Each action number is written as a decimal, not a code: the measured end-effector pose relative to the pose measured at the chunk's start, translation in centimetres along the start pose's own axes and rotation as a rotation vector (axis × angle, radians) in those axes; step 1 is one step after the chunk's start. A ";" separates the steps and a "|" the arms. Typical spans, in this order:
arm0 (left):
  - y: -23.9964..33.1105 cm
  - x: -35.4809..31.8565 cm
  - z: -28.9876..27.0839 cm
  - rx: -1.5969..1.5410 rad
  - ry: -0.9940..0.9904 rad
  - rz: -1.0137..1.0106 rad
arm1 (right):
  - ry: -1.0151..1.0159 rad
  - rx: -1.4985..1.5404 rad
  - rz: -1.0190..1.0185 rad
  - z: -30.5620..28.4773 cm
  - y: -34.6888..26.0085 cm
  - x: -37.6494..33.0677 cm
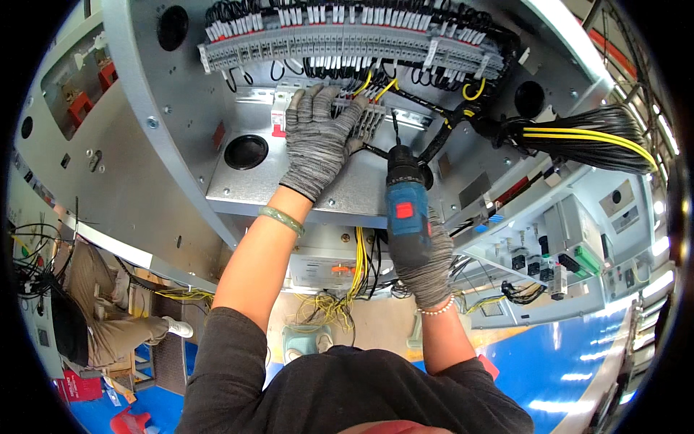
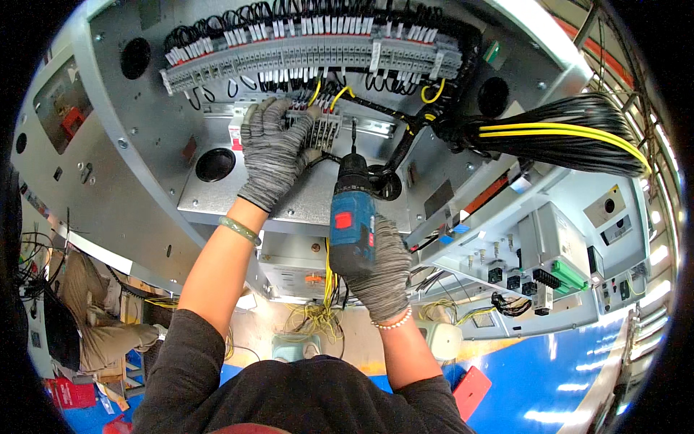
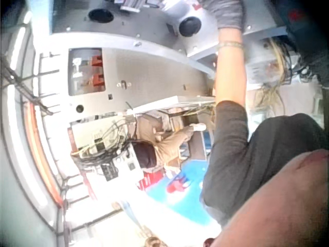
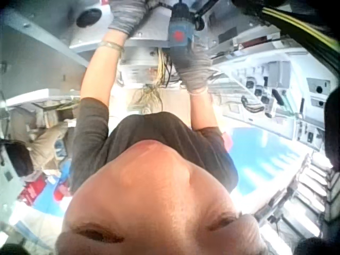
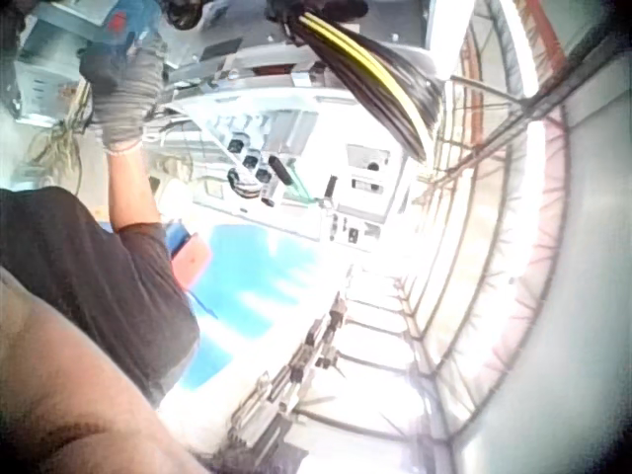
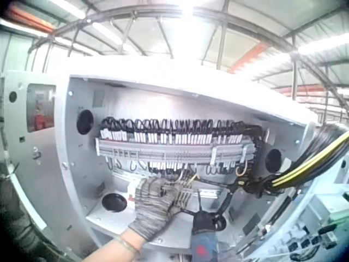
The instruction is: The person works inside an open electrical cabinet, using a cordless drill to fasten components and organizing wires. They secure a metal panel and route black and yellow cables through the interior, then continue tightening connections and arranging wiring bundles.
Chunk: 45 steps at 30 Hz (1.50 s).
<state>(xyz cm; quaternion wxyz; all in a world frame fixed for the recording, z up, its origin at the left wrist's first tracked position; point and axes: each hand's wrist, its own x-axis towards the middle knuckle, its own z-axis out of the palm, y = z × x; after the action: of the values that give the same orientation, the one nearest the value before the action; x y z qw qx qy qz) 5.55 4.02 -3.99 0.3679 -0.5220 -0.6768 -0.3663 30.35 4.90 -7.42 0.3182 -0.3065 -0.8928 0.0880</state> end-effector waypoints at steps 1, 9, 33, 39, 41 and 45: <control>0.1 0.1 0.0 0.002 -0.011 -0.004 | 0.046 -0.008 -0.034 0.9 0.6 -0.4; 0.1 0.1 -0.3 0.055 -0.072 -0.012 | 0.118 0.076 0.017 0.7 -0.5 -0.4; -0.1 0.5 -0.8 0.109 -0.145 0.020 | -0.057 0.593 0.262 -5.7 0.8 -14.2; -1.1 0.1 -1.8 0.078 -0.177 0.105 | 0.012 0.524 0.235 -6.4 2.4 -18.0; -2.0 -0.1 -2.1 0.100 -0.176 0.139 | -0.001 0.440 0.143 -6.1 3.5 -18.3; -2.5 -1.0 -4.9 0.113 -0.092 0.109 | -0.039 0.473 0.179 -4.7 4.4 -19.1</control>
<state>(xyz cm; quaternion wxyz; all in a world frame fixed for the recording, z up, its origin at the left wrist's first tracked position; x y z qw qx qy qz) 3.88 -1.20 -2.88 0.3846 -0.5528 -0.6832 -0.2825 47.10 -3.35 -15.08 0.3547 -0.2993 -0.8227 0.3283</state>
